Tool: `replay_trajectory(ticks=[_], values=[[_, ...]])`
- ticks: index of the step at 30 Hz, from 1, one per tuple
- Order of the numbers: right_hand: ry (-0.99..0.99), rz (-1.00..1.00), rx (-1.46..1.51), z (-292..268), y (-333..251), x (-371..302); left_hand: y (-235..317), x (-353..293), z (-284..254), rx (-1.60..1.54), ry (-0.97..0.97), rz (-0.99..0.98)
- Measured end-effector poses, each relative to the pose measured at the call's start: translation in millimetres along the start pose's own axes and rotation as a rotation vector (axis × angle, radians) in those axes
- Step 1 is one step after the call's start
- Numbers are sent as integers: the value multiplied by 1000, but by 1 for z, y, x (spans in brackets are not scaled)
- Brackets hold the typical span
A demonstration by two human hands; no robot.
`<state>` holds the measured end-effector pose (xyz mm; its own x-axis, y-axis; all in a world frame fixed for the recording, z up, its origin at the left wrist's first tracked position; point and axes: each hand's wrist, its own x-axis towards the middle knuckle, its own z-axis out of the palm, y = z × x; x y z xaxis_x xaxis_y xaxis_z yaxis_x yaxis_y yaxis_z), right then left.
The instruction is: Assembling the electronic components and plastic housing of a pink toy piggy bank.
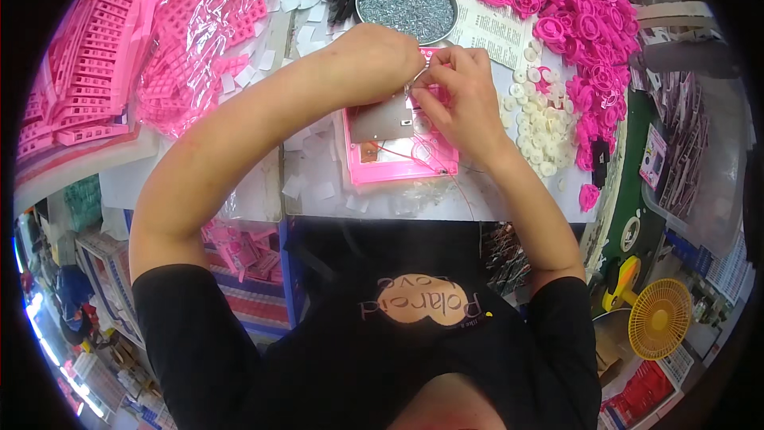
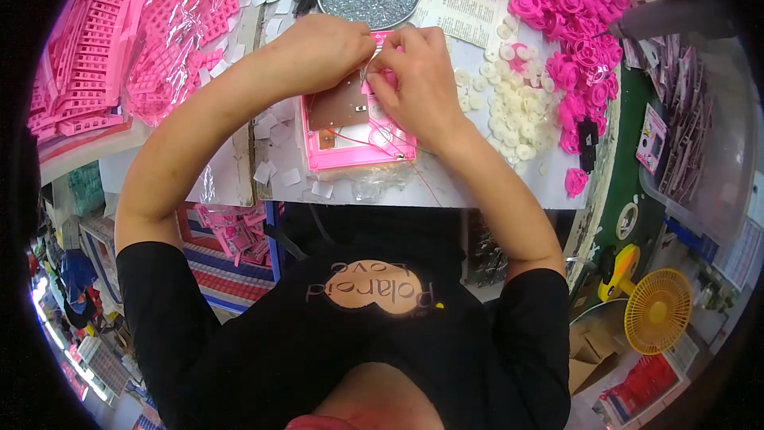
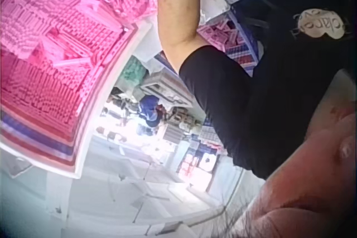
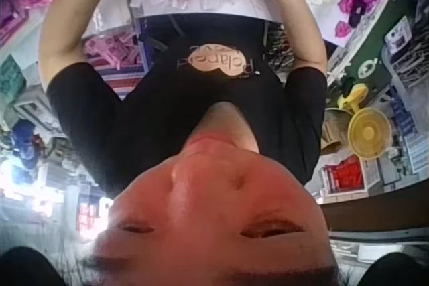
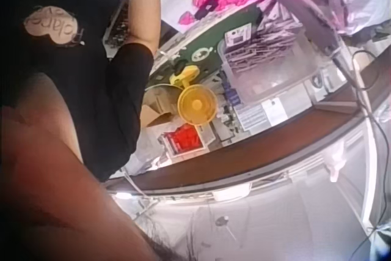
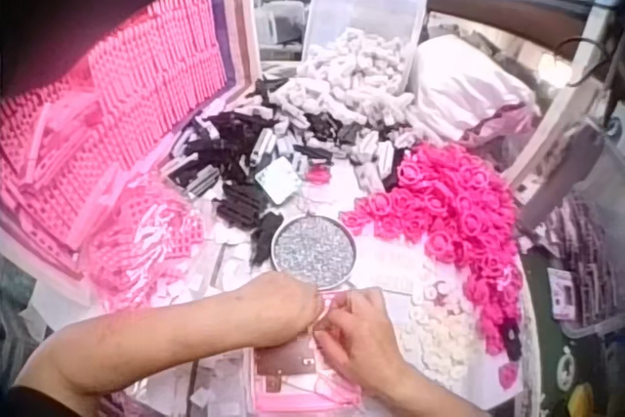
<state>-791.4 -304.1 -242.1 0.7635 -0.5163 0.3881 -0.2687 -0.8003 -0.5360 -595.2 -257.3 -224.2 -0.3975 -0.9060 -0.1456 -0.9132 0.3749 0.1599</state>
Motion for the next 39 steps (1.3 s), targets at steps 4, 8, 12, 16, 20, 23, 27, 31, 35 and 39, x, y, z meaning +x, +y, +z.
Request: replay_trajectory(ticks=[4,8,12,16,20,23,27,31,35,39], values=[[-121,-188,-82,-12,7,7,7,-12,3,26,129,-6],[-219,-401,-93,-27,16,8,5,-11,9,-46,124,-41],[-346,-493,-86,-35,20,21,9,-12,1,-82,88,-65],[-481,-567,-22,-32,34,35,5,-9,6,-102,50,-89],[-470,-513,14,-32,31,35,2,-9,7,-117,33,-90],[-358,-392,72,-29,28,20,4,-11,6,-106,79,-69],[-214,-384,-51,-21,10,5,4,-10,7,-79,98,-45],[-138,-286,-162,-7,-7,-3,8,-10,8,-91,143,-67],[-162,-211,-219,-8,-16,-2,2,-8,7,-243,185,-69],[-293,-142,-255,-14,-16,2,-11,-22,-2,-583,530,-146]])
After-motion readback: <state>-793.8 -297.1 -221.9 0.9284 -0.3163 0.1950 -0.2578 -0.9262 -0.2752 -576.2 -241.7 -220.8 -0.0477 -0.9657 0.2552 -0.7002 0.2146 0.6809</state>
